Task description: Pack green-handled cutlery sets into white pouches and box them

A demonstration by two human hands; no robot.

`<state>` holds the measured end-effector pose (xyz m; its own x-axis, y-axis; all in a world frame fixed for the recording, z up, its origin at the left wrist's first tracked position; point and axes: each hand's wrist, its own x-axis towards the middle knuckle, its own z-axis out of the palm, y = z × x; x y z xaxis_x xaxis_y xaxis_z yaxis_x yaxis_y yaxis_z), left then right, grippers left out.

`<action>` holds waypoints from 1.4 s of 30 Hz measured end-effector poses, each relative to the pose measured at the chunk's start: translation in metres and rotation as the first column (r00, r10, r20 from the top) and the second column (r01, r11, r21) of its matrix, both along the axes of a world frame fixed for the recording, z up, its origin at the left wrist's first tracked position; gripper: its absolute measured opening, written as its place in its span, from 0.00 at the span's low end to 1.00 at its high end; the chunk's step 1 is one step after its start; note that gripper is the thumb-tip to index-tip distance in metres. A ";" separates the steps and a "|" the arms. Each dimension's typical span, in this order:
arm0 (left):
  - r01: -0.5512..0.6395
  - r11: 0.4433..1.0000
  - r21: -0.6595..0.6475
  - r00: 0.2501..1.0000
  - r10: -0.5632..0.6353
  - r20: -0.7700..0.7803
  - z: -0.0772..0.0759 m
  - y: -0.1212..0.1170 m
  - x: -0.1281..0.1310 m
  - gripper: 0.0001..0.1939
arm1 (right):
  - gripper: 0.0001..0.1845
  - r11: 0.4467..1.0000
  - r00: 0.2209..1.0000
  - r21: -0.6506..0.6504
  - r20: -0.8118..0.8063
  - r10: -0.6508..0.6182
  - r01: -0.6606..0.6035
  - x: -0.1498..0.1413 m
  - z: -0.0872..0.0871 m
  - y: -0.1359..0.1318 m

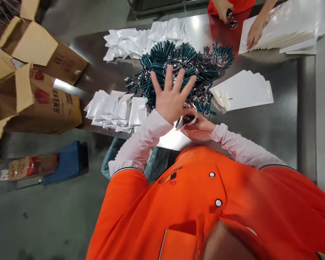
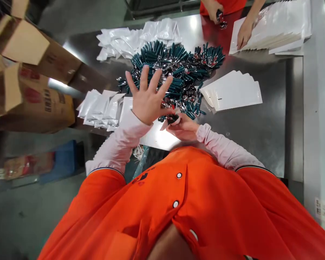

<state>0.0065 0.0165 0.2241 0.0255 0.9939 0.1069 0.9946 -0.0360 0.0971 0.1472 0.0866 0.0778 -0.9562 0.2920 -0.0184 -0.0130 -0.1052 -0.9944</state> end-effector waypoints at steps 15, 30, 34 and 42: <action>0.111 0.881 -0.460 0.751 0.229 0.619 -0.123 -0.051 -0.012 0.20 | 0.42 0.934 0.953 -0.208 0.152 -0.262 0.290 0.059 -0.059 -0.044; -0.135 0.952 -0.275 0.868 0.247 0.431 -0.092 -0.061 0.010 0.08 | 0.35 0.917 0.969 0.331 0.030 -0.244 0.221 0.093 -0.021 -0.039; -0.075 0.968 -0.241 0.893 0.173 0.415 -0.075 -0.063 0.011 0.10 | 0.33 0.878 0.974 0.433 0.002 -0.225 0.202 0.098 -0.005 -0.027; -0.104 0.988 -0.112 0.902 0.141 0.408 -0.041 -0.057 0.006 0.10 | 0.32 0.957 0.969 0.200 0.088 -0.229 0.208 0.092 0.014 -0.015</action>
